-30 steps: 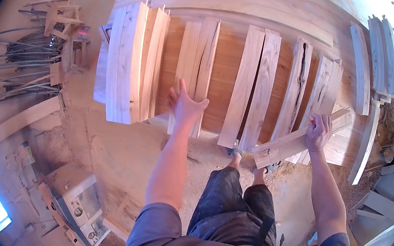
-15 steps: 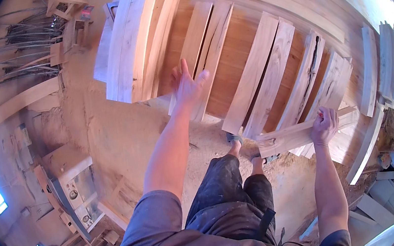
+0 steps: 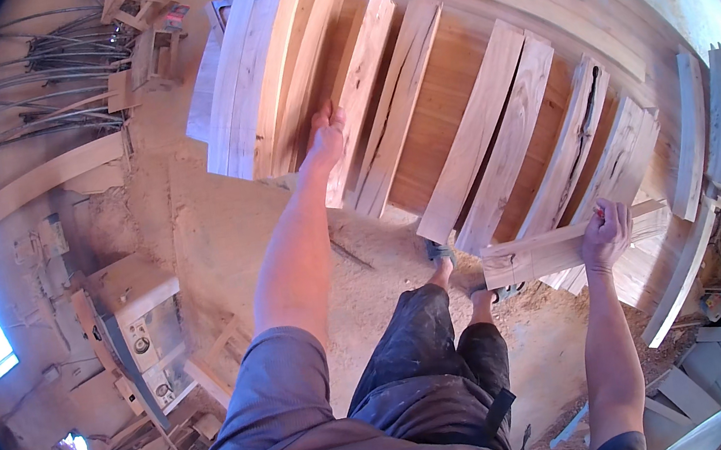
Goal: The person sits on the workshop floor and uses a pencil to mark several wooden planks. They then arrange the marked planks side by side on the floor, adjusting their positions.
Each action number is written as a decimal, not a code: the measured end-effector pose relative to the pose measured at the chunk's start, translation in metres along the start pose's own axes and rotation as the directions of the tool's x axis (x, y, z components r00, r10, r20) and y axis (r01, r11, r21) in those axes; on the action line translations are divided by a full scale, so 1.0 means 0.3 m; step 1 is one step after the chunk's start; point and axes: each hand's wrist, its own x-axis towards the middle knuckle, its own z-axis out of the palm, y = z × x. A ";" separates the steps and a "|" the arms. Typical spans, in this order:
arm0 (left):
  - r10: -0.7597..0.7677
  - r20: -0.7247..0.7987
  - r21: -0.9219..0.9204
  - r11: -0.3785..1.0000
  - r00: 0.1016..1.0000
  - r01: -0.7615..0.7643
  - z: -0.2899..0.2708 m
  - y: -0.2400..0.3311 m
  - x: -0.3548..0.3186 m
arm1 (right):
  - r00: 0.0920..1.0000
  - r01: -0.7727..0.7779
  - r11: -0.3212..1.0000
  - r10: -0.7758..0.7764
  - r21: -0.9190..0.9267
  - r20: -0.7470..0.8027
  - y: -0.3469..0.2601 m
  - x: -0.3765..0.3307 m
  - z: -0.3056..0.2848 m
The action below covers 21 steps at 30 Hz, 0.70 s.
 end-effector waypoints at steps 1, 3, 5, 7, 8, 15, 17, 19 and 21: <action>0.010 0.012 -0.024 1.000 1.000 -0.010 -0.002 -0.007 0.005 | 1.000 0.001 1.000 -0.001 0.004 -0.004 -0.004 0.003 -0.003; 0.032 0.036 -0.073 0.997 0.999 -0.029 -0.006 -0.023 0.013 | 1.000 0.003 1.000 -0.003 0.010 -0.014 -0.007 0.004 -0.009; 0.041 0.006 -0.099 0.994 0.999 -0.040 -0.022 -0.094 0.049 | 1.000 0.003 1.000 -0.002 0.012 -0.003 -0.009 0.001 0.011; 0.023 0.012 -0.112 0.993 1.000 -0.022 -0.001 -0.104 0.062 | 1.000 -0.004 1.000 0.004 0.002 0.004 0.001 -0.003 0.014; 0.005 0.035 -0.113 0.994 0.999 -0.001 0.013 -0.055 0.040 | 1.000 -0.011 1.000 0.011 -0.011 0.001 0.010 -0.005 0.000; 0.023 0.055 -0.208 0.978 0.998 -0.011 -0.012 -0.094 0.063 | 1.000 -0.008 1.000 0.008 0.004 0.012 -0.003 0.001 0.006; 0.023 0.053 -0.180 0.984 0.998 -0.013 -0.023 0.004 0.029 | 1.000 -0.026 1.000 0.026 -0.001 0.012 0.004 -0.003 -0.005; 0.032 0.023 -0.157 0.987 0.999 -0.028 -0.030 0.018 0.010 | 1.000 -0.023 1.000 0.023 0.003 0.015 0.001 -0.003 -0.002; 0.052 -0.034 -0.136 0.989 0.998 -0.056 -0.041 -0.009 -0.001 | 1.000 -0.003 1.000 0.002 0.016 0.021 -0.013 0.003 0.009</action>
